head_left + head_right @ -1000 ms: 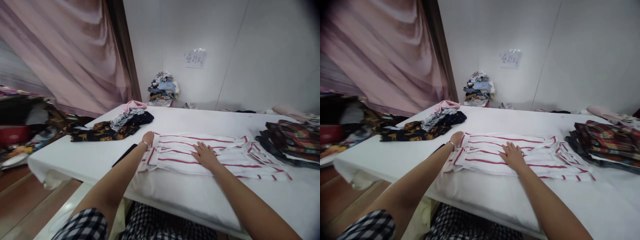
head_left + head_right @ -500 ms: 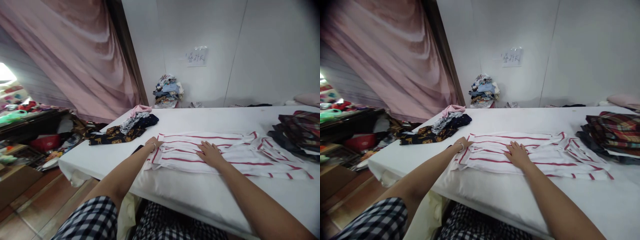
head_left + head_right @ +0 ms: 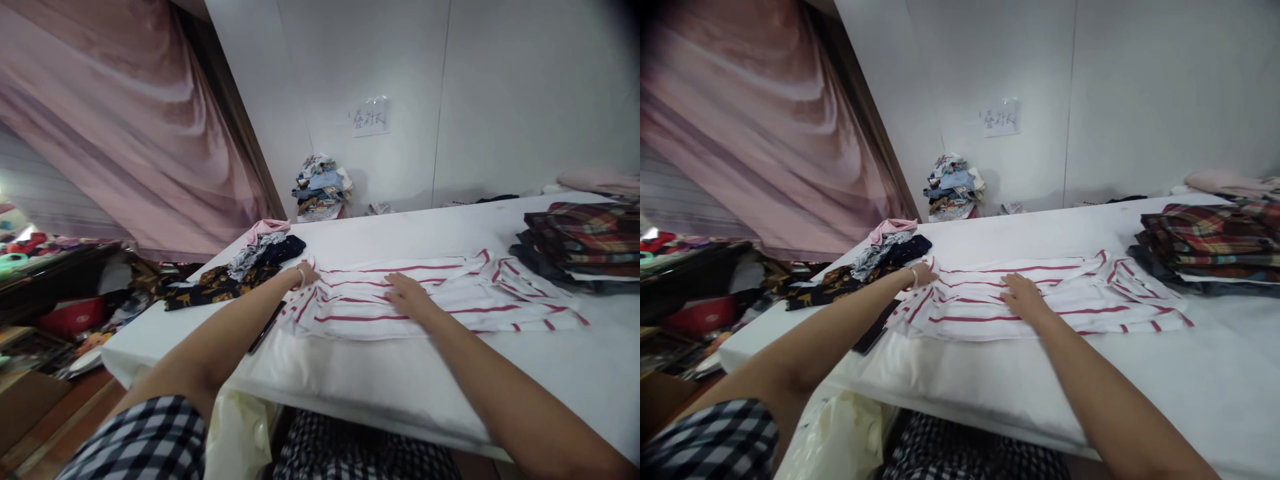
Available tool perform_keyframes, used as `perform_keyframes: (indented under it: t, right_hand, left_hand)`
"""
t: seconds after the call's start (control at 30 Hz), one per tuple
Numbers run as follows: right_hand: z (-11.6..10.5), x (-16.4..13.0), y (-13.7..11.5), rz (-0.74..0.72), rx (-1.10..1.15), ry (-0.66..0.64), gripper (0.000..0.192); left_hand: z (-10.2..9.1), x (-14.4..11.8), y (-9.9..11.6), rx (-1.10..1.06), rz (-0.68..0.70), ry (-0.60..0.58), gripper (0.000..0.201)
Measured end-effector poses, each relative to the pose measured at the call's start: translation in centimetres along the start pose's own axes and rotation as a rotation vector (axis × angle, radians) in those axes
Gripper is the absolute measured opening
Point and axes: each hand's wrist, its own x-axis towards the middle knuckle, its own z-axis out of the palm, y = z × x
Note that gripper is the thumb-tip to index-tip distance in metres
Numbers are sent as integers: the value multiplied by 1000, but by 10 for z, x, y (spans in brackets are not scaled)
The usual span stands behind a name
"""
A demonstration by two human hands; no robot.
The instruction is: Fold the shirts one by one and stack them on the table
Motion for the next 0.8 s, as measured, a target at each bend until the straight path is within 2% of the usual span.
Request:
perform_keyframes:
  t: [0.1,0.17,0.27,0.33,0.4,0.47,0.53,0.6,0.67,0.73,0.8]
  right_hand:
    - [-8,2,5,42,91,150,48]
    - [-14,3,11,106,147,222,50]
    - [-24,5,24,218,249,304,50]
    - [-30,6,34,283,334,367,50]
    - [-36,7,41,327,420,433,50]
    - [-41,7,43,340,466,478,51]
    - [-43,6,35,318,430,493,51]
    - [-41,4,20,248,316,464,53]
    - [-31,1,1,127,157,343,57]
    - [-16,-2,-19,-17,2,90,60]
    - [1,-6,-36,-98,-131,-183,64]
  left_hand:
    - [-20,-2,42,-192,72,-63,36]
    - [-22,-6,78,-335,159,-94,40]
    - [-8,-14,122,-525,308,-86,50]
    - [7,-18,133,-615,344,-3,50]
    - [23,-20,125,-652,311,102,46]
    - [38,-20,105,-645,235,169,45]
    - [52,-20,82,-652,143,189,54]
    - [65,-22,67,-679,57,155,65]
    - [77,-26,62,-723,13,91,69]
    - [86,-31,64,-766,16,47,64]
    - [93,-34,67,-789,37,48,60]
